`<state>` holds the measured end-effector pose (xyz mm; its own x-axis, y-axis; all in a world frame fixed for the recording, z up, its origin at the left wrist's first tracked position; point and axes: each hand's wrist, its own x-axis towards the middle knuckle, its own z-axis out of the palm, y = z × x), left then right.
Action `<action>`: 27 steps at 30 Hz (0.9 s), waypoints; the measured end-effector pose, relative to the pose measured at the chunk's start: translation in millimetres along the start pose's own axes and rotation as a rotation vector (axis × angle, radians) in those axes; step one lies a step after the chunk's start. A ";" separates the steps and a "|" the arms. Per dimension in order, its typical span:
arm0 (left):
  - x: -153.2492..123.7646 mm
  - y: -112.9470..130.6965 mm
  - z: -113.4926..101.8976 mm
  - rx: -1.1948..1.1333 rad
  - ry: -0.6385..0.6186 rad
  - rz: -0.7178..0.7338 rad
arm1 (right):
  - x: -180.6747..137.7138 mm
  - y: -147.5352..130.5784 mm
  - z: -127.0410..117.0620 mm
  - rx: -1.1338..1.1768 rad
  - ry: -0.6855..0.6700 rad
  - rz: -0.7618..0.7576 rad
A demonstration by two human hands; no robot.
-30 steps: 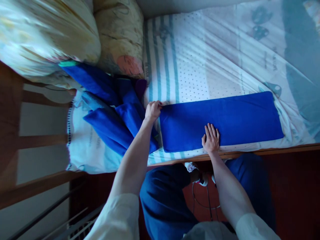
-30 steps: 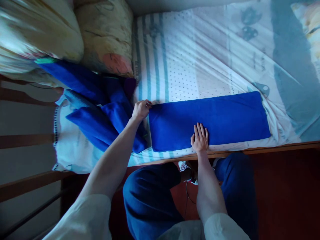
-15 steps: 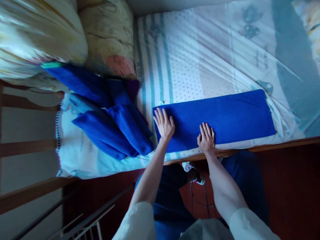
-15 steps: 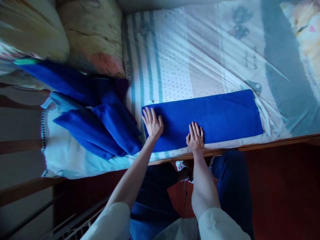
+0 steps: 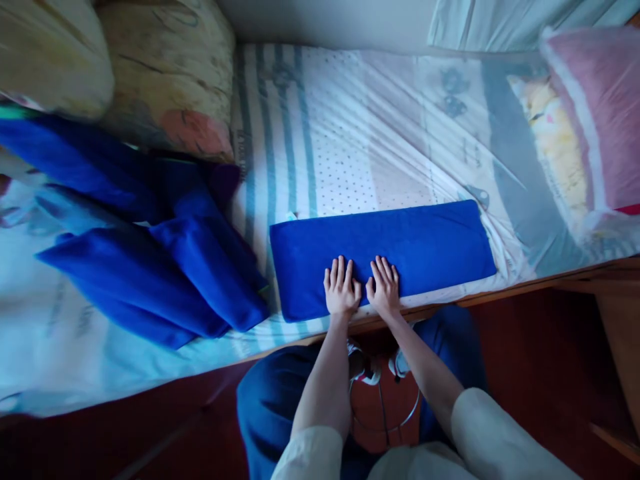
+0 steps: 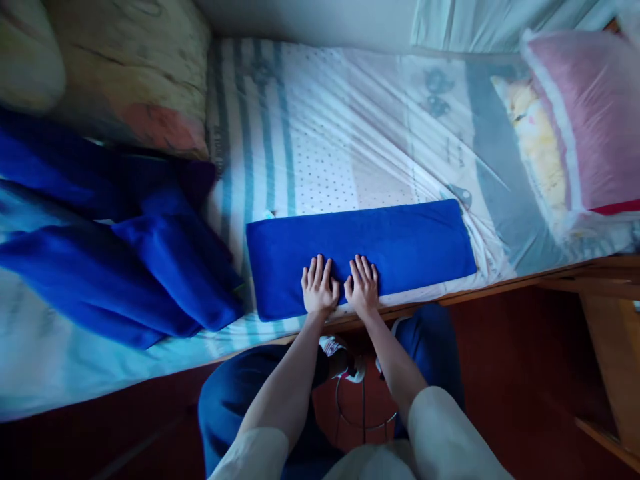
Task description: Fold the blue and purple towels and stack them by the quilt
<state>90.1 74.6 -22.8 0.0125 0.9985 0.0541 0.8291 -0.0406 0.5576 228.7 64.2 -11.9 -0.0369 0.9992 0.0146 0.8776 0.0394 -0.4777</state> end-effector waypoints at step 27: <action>0.4 2.8 0.5 -0.060 0.063 0.009 | 141.2 216.3 -122.0 -0.396 -0.015 0.042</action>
<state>92.7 74.9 -21.6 -0.0174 0.9937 0.1104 0.7939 -0.0534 0.6057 471.6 214.5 -6.0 -0.0016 0.9999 -0.0120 0.9948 0.0004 -0.1018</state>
